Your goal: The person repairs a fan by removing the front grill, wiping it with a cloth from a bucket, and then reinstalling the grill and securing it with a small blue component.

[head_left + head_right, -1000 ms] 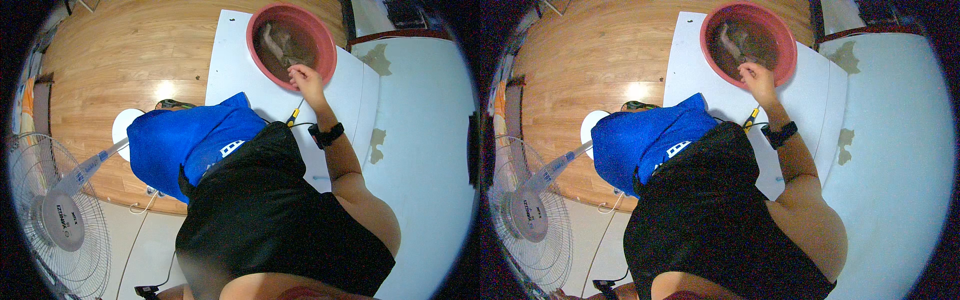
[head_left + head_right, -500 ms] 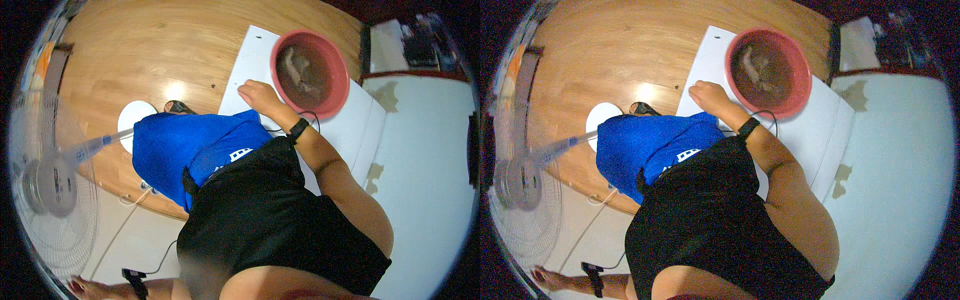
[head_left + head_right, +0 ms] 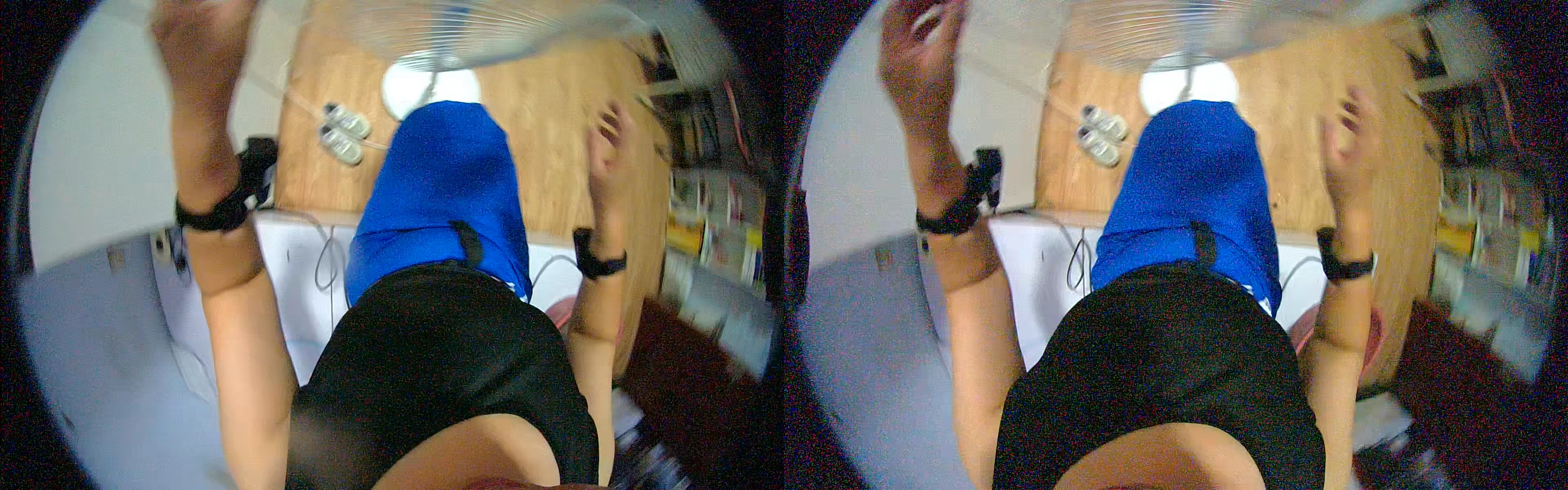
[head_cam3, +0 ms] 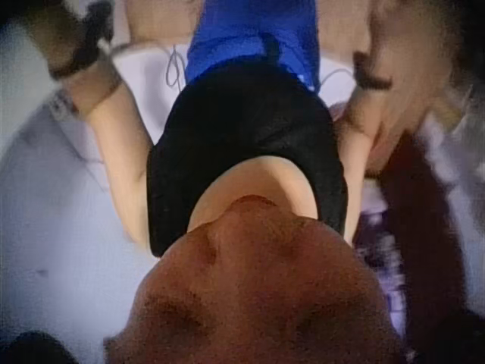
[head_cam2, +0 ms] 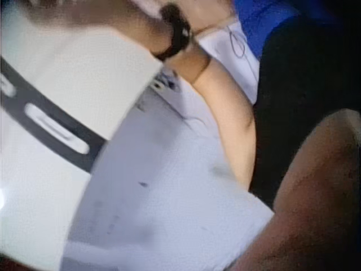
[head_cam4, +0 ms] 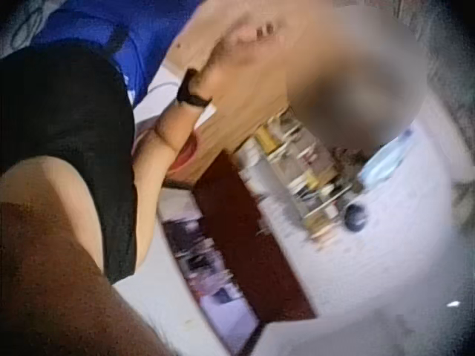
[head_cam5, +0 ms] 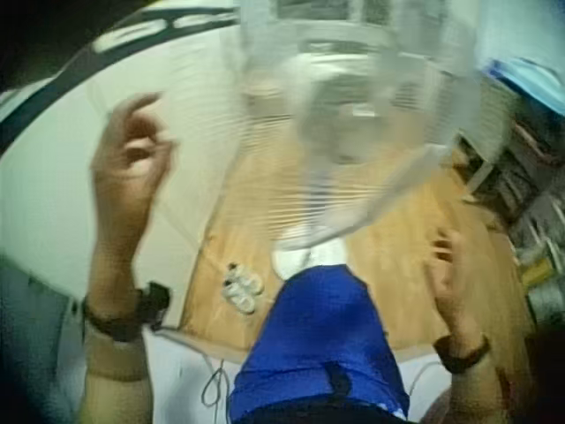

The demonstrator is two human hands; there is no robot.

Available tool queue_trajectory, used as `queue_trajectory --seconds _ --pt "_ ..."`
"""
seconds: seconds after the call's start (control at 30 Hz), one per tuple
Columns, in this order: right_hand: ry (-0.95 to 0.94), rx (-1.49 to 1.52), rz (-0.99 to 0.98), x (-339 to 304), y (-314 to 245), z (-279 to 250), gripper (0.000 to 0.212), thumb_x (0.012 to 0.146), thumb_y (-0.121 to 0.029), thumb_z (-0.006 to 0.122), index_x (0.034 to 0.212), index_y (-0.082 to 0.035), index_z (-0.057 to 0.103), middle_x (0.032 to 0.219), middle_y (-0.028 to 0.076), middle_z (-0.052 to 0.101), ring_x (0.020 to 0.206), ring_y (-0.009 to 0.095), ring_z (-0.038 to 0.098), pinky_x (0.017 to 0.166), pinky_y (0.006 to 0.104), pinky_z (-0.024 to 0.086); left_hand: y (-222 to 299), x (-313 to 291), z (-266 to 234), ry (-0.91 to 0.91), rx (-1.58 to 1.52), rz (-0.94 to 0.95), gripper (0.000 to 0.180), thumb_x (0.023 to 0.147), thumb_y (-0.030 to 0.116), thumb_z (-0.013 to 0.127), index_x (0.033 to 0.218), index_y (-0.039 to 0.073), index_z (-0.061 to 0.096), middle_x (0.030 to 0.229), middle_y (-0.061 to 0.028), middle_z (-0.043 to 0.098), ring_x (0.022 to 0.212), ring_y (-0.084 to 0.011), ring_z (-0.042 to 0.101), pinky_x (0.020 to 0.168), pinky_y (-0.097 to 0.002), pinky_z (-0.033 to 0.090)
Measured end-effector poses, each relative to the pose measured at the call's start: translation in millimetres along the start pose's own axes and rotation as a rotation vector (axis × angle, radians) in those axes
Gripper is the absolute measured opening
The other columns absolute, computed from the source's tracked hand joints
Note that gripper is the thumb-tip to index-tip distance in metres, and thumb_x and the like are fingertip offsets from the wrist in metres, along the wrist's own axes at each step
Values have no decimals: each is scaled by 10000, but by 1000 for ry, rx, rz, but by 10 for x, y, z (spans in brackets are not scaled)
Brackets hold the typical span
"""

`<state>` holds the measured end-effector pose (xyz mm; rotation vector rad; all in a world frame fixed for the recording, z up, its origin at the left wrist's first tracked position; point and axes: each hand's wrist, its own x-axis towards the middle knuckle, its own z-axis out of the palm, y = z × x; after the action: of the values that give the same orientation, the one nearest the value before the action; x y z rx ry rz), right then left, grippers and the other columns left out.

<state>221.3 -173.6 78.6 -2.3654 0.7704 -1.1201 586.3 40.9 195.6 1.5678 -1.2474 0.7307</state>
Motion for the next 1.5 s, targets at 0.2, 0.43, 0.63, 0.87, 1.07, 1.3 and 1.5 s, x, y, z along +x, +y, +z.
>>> queue_trajectory --seconds 0.2,0.43,0.63,0.87,1.07,1.3,1.5 --pt "-243 0 43 310 -266 411 524 819 -45 585 1279 45 353 1247 187 448 1049 268 516 838 351 473 -4 -593 -1410 -34 390 -255 455 800 118 641 1214 113 450 931 -67 578 859 -206 569 773 -323 483" --pt "-409 -126 202 330 -326 674 569 865 -186 556 1334 -12 285 1293 168 399 1057 271 504 839 378 460 560 -2964 -3204 64 736 -1218 256 813 164 636 1049 69 615 929 -35 614 872 -124 563 782 -251 459" --pt "-615 -72 14 140 -268 1203 523 846 -111 579 1304 -27 340 1261 169 436 1015 255 528 799 351 473 1751 -4420 -3391 374 672 -1746 254 845 149 592 1078 46 586 869 -27 588 759 -101 537 695 -235 454" --pt "-740 -87 -112 -39 -379 1361 497 861 -151 563 1302 -46 359 1284 165 388 1024 254 506 788 361 471 2397 -5178 -3256 575 844 -1841 241 822 202 618 1009 51 613 864 -56 605 792 -141 558 720 -262 449" --pt "-755 -115 -170 -78 -395 1250 485 874 -154 549 1298 -24 353 1268 172 390 1012 250 507 786 365 471 3216 -6193 -2383 227 1368 -1951 440 819 317 596 1095 -21 535 1008 -191 569 976 -327 512 864 -421 388" --pt "-686 -51 -88 -180 -259 1081 488 878 -150 545 1300 -10 343 1284 177 375 1010 253 516 796 368 473 3925 -5523 -1103 -908 21 -1684 695 741 366 643 1296 47 374 1303 -145 400 1224 -343 334 1036 -530 156" --pt "-644 -150 -28 -254 -278 941 501 870 -145 553 1303 -10 339 1291 173 358 1024 250 506 816 375 471 3872 -5776 -747 -1083 -133 -1644 564 768 317 606 1229 48 424 1212 -139 451 1137 -329 388 957 -498 229"
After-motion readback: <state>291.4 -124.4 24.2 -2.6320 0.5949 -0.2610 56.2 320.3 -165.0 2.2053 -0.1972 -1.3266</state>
